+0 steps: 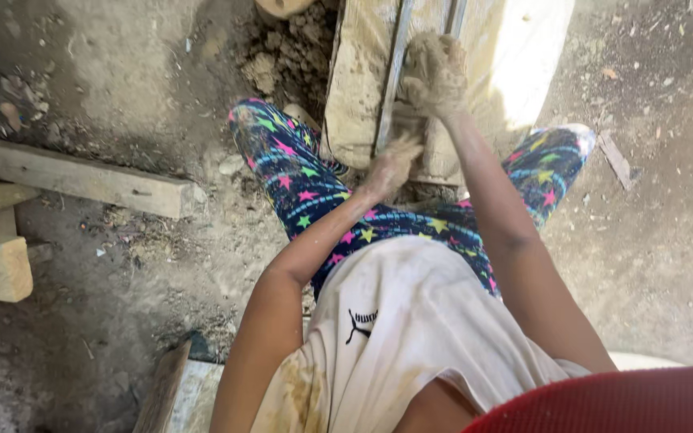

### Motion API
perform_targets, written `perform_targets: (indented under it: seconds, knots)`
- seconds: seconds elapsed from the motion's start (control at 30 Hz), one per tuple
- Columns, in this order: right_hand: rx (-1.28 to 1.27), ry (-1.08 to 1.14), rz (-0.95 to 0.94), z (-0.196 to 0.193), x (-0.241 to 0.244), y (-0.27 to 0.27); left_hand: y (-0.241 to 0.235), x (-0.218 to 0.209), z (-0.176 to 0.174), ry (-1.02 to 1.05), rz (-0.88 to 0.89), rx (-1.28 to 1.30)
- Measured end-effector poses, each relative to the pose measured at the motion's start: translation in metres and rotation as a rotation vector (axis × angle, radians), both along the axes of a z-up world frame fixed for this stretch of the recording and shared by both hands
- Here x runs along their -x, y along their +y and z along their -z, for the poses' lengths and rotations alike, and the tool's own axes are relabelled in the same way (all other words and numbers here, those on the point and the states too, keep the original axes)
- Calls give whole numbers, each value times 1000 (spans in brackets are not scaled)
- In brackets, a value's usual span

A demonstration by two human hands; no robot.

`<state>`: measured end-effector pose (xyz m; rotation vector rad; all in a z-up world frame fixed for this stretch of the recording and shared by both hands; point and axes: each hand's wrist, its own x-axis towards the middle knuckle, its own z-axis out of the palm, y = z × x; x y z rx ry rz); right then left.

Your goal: The person shapes wet clay into rectangular blocks using a wooden mold, pressing the clay into the frame by hand and smoothing it with a flat wooden tool before lifting the mold to reveal the formed brick.

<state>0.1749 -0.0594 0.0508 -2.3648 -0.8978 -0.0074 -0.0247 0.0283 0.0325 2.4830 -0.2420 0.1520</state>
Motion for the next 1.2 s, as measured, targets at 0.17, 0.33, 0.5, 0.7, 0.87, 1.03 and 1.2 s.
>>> perform_targets:
  seconds: [0.17, 0.33, 0.5, 0.7, 0.87, 1.03, 1.2]
  knots:
    - [328, 256, 151, -17, -33, -3, 55, -52, -35, -198, -452, 316]
    - [591, 654, 281, -21, 21, -33, 55, -49, 41, 458, -523, 97]
    - [485, 574, 268, 62, 64, -53, 40, -36, 140, 160, -476, -104]
    - [367, 436, 247, 128, 69, -70, 43, -42, 142, 390, -495, 87]
    - [311, 414, 212, 141, 63, -76, 43, -47, 112, 385, -497, 74]
    - [432, 426, 262, 133, 59, -77, 43, -47, 95, 499, -464, 54]
    - [362, 296, 250, 118, 61, -72, 48, -51, 105, 535, -509, 221]
